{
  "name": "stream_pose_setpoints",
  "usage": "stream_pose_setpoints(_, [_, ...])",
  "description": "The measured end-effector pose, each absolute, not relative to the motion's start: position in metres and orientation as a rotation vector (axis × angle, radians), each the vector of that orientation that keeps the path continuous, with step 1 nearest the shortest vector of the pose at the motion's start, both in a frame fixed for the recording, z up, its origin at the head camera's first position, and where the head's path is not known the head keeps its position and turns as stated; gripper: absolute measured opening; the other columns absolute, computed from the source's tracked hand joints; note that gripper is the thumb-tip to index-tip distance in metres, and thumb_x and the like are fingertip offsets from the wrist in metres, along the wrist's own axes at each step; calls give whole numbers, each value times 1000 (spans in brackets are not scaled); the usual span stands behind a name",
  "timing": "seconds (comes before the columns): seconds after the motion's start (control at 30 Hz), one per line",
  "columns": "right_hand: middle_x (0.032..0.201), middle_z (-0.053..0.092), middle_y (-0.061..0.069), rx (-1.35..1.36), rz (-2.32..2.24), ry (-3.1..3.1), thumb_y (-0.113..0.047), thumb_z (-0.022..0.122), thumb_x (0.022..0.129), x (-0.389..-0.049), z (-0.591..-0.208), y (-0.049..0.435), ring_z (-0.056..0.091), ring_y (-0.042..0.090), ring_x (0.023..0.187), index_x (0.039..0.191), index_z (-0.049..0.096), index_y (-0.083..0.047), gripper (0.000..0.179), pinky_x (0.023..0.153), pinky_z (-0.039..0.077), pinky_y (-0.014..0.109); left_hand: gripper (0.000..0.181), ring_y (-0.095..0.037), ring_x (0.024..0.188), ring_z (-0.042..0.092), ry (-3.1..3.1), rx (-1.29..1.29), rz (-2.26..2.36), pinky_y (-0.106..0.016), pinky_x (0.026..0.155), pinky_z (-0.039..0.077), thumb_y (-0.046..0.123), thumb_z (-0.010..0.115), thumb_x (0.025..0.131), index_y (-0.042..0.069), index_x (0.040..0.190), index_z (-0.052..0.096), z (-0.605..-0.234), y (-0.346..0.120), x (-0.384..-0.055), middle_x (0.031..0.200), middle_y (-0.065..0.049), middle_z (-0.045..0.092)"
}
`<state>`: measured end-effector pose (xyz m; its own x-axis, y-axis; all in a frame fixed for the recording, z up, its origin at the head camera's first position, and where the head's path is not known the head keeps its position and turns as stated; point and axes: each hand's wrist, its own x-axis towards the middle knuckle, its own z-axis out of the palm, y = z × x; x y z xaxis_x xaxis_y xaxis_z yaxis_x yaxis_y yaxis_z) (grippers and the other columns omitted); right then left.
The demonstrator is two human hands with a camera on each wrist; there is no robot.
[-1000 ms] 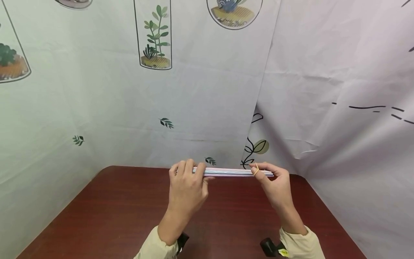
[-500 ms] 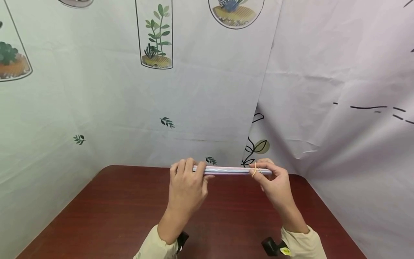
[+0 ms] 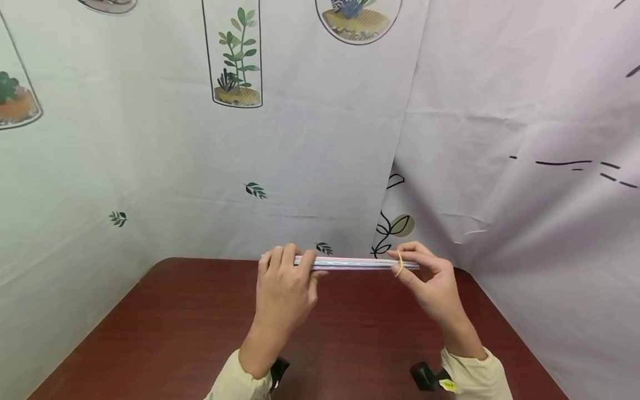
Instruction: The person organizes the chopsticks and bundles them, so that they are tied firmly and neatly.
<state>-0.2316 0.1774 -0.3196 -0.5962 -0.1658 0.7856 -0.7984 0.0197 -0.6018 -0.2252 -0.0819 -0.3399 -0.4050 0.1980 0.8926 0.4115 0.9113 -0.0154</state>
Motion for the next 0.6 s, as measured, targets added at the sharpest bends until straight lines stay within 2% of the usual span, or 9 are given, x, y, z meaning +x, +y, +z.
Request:
stream_pose_setpoints(0.23, [99, 65, 18, 1149, 1459, -1508, 27, 63, 74, -232, -316, 173, 63, 22, 96, 95, 70, 15, 25, 78, 52, 23, 23, -31, 86, 53, -1990, -436, -244, -50, 87, 40, 32, 71, 87, 13, 100, 65, -337, -84, -224, 88, -10, 54])
stream_pose_setpoints(0.33, [97, 65, 21, 1210, 1390, -1409, 28, 62, 72, -231, -314, 169, 64, 24, 93, 92, 70, 16, 24, 80, 52, 23, 22, -31, 86, 52, -1981, -436, -240, -50, 87, 40, 33, 66, 90, 13, 98, 64, -337, -83, -224, 87, -10, 54])
stream_pose_setpoints(0.43, [95, 65, 23, 1252, 1334, -1334, 25, 64, 74, -227, -310, 163, 64, 25, 92, 89, 70, 17, 19, 82, 52, 25, 24, -31, 85, 52, -1961, -436, -238, -50, 86, 40, 36, 57, 94, 13, 97, 63, -337, -82, -223, 87, -10, 53])
stream_pose_setpoints(0.6, [92, 66, 24, 1241, 1300, -1190, 23, 65, 76, -217, -303, 154, 66, 26, 89, 85, 69, 20, 10, 82, 53, 25, 38, -32, 85, 52, -1926, -434, -236, -50, 85, 40, 42, 39, 102, 12, 96, 61, -336, -80, -220, 87, -10, 52])
